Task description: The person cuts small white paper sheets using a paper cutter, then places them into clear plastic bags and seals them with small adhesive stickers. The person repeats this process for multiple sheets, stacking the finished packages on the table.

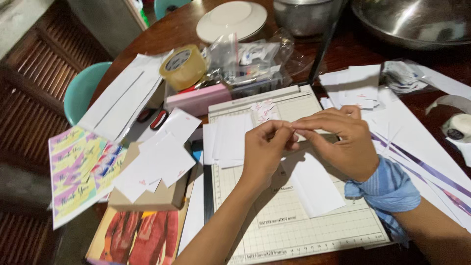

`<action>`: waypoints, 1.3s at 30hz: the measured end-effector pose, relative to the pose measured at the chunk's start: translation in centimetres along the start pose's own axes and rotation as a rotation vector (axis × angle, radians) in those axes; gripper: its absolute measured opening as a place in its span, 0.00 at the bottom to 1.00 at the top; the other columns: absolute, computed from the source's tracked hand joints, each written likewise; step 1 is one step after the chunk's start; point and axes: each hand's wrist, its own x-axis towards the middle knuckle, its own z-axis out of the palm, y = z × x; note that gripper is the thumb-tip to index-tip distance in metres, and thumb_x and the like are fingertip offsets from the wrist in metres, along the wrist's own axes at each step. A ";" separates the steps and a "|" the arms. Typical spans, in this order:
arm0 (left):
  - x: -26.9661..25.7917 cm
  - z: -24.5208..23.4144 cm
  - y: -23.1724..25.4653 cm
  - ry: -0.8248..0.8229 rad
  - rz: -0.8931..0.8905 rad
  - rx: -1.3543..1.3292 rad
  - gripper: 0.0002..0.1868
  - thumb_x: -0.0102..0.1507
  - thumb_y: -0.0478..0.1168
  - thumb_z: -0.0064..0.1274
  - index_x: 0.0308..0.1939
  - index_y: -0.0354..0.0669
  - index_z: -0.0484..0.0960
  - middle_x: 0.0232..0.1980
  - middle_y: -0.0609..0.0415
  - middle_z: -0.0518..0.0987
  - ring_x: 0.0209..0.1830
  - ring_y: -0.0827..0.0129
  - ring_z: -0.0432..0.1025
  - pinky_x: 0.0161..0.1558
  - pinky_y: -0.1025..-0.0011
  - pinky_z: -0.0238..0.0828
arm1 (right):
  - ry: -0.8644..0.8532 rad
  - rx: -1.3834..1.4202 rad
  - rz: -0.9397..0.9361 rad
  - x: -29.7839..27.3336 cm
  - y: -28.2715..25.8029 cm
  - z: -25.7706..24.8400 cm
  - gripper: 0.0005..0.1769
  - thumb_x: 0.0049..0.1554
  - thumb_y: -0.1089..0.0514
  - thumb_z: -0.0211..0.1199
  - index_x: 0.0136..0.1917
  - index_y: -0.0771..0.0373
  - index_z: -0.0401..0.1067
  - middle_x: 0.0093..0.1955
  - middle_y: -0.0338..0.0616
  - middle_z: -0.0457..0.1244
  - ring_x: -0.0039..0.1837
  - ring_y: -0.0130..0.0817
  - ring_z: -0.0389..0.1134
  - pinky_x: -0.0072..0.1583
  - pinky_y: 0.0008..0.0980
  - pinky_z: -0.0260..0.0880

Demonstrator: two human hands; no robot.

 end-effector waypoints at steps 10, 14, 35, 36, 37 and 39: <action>-0.3 0.2 1.4 -0.038 -0.044 -0.082 0.09 0.65 0.35 0.54 0.42 0.30 0.85 0.34 0.49 0.84 0.31 0.71 0.78 0.38 0.74 0.79 | 0.053 0.101 0.071 0.6 -0.3 -0.5 0.09 0.52 0.60 0.71 0.48 0.55 0.83 0.44 0.34 0.75 0.45 0.22 0.73 0.52 0.30 0.52; -0.6 0.0 1.2 -0.036 -0.044 -0.080 0.08 0.65 0.35 0.57 0.41 0.30 0.85 0.34 0.49 0.84 0.31 0.71 0.78 0.38 0.74 0.78 | 0.056 0.119 0.044 0.4 -0.1 -0.4 0.09 0.54 0.60 0.70 0.49 0.54 0.83 0.44 0.33 0.75 0.45 0.21 0.73 0.52 0.29 0.53; -0.2 -0.7 0.0 -0.142 0.054 -0.242 0.07 0.65 0.30 0.54 0.44 0.27 0.83 0.38 0.46 0.84 0.35 0.69 0.79 0.42 0.72 0.79 | 0.004 0.078 0.054 -0.2 0.1 0.0 0.09 0.57 0.60 0.70 0.52 0.53 0.81 0.51 0.33 0.73 0.49 0.20 0.71 0.58 0.27 0.54; -0.1 -0.7 -0.2 -0.140 0.047 -0.241 0.07 0.65 0.30 0.54 0.44 0.27 0.82 0.37 0.47 0.83 0.35 0.70 0.79 0.41 0.73 0.79 | -0.002 0.070 0.059 -0.2 0.1 0.0 0.08 0.58 0.60 0.70 0.52 0.52 0.81 0.50 0.33 0.73 0.49 0.20 0.71 0.59 0.26 0.55; 0.0 -0.8 -0.4 -0.137 0.040 -0.241 0.06 0.65 0.30 0.54 0.43 0.28 0.82 0.37 0.47 0.83 0.34 0.70 0.79 0.40 0.73 0.79 | -0.009 0.060 0.052 -0.3 0.1 -0.1 0.09 0.57 0.60 0.70 0.52 0.52 0.81 0.50 0.33 0.73 0.49 0.20 0.71 0.59 0.26 0.54; 0.0 -0.9 -0.7 -0.125 0.014 -0.225 0.05 0.65 0.30 0.55 0.42 0.29 0.82 0.36 0.48 0.83 0.33 0.70 0.79 0.39 0.73 0.78 | -0.020 0.043 0.039 -0.5 0.0 0.0 0.09 0.57 0.60 0.70 0.53 0.52 0.81 0.51 0.33 0.73 0.49 0.21 0.71 0.59 0.27 0.54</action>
